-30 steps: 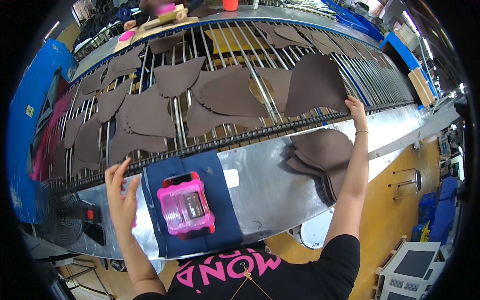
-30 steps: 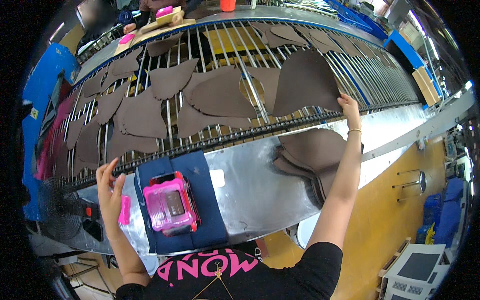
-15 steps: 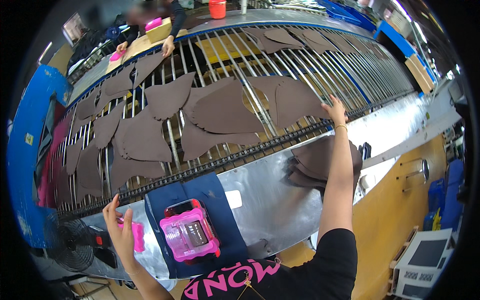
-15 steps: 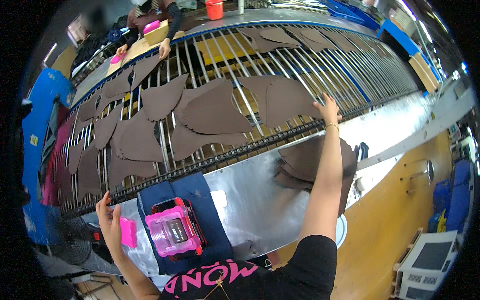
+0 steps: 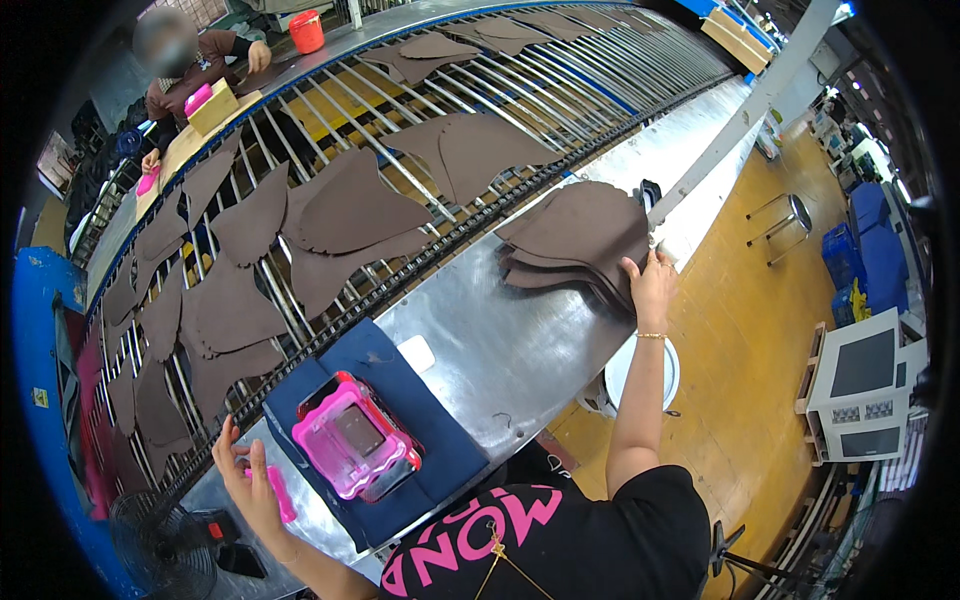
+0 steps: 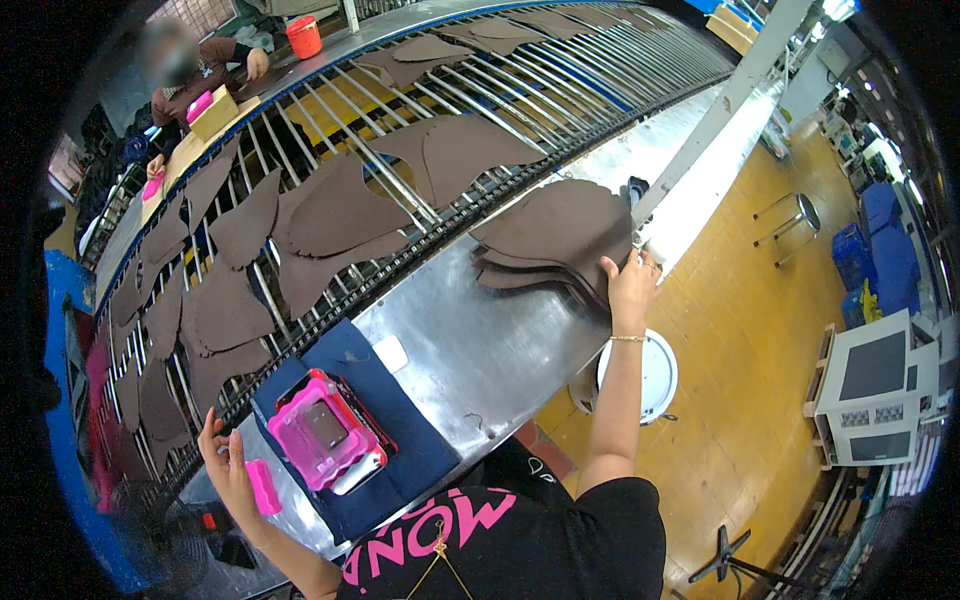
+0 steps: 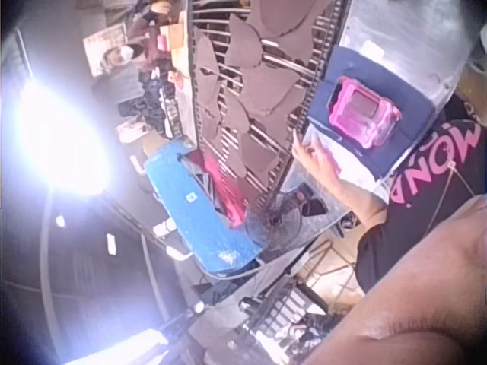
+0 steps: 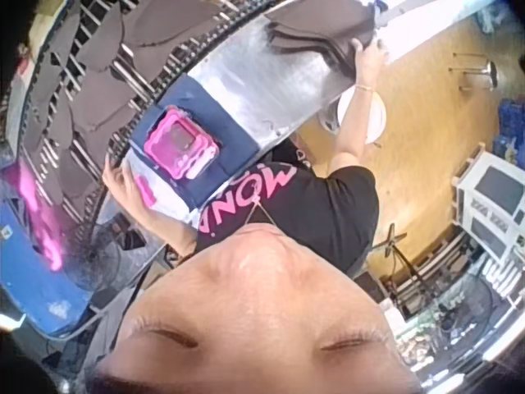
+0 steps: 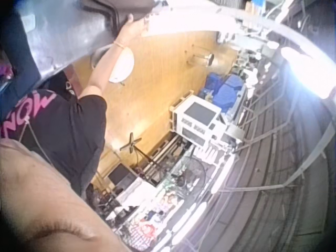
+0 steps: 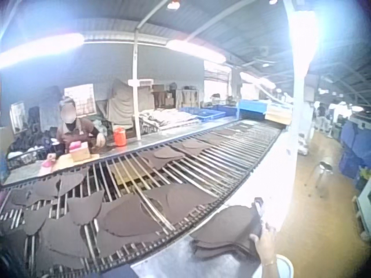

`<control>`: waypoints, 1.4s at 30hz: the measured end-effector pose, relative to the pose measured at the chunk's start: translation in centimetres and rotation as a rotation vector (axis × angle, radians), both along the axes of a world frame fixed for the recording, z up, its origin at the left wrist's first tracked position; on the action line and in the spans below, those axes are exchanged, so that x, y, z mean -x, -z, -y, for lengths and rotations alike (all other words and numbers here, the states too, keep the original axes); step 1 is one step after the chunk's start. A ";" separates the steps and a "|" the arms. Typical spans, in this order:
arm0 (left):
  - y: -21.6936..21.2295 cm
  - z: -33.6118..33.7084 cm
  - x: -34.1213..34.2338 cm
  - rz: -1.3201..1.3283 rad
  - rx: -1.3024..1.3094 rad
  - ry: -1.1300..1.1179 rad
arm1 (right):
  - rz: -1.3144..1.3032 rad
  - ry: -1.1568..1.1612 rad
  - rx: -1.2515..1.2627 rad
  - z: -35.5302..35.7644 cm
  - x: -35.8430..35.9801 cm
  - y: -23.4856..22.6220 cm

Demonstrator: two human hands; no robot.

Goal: The person repeatedly picks brown fabric pieces from a moving conveyor belt and places them into a stack on the table. The person also briefly handles a pink plastic container and a small white tag during the process.

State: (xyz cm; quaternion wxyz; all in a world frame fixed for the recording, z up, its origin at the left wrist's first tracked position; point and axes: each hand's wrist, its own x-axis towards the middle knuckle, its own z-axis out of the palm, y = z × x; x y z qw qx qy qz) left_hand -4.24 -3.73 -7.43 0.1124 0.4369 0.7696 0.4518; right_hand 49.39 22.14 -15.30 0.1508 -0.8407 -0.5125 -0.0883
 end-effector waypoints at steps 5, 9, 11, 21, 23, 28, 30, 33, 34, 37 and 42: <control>0.3 2.1 0.3 0.031 -0.027 -0.013 | -0.057 -0.009 -0.066 0.0 0.7 -0.9; 0.6 3.9 0.2 0.076 -0.024 -0.069 | -0.074 -0.262 -0.031 1.2 -1.0 -0.8; 0.3 4.1 -0.3 0.067 -0.039 -0.062 | -0.488 -0.228 0.069 3.5 2.3 -5.2; -2.0 -0.1 -2.5 0.129 -0.254 0.127 | -1.326 -1.108 -0.150 7.3 15.5 -12.5; -2.1 -0.8 -2.7 0.178 -0.384 0.127 | -1.426 -1.298 -0.009 8.3 19.8 -12.5; -4.5 2.9 -0.8 0.494 -0.341 0.029 | -1.408 -1.569 0.219 10.3 28.0 -11.1; -5.2 5.3 0.5 0.452 -0.380 -0.051 | -1.129 -1.653 0.154 10.6 29.9 -10.8; -5.7 8.3 1.5 0.331 -0.347 -0.178 | -0.980 -1.666 0.278 11.5 31.5 -10.6; -5.7 9.2 1.9 0.290 -0.326 -0.193 | -0.938 -1.686 0.278 11.7 31.8 -10.2; -5.7 10.3 1.7 0.251 -0.265 -0.225 | -0.802 -1.720 0.236 11.7 31.9 -9.5; -3.1 8.6 0.9 0.306 -0.197 -0.100 | -0.778 -1.792 0.035 10.1 28.4 -8.3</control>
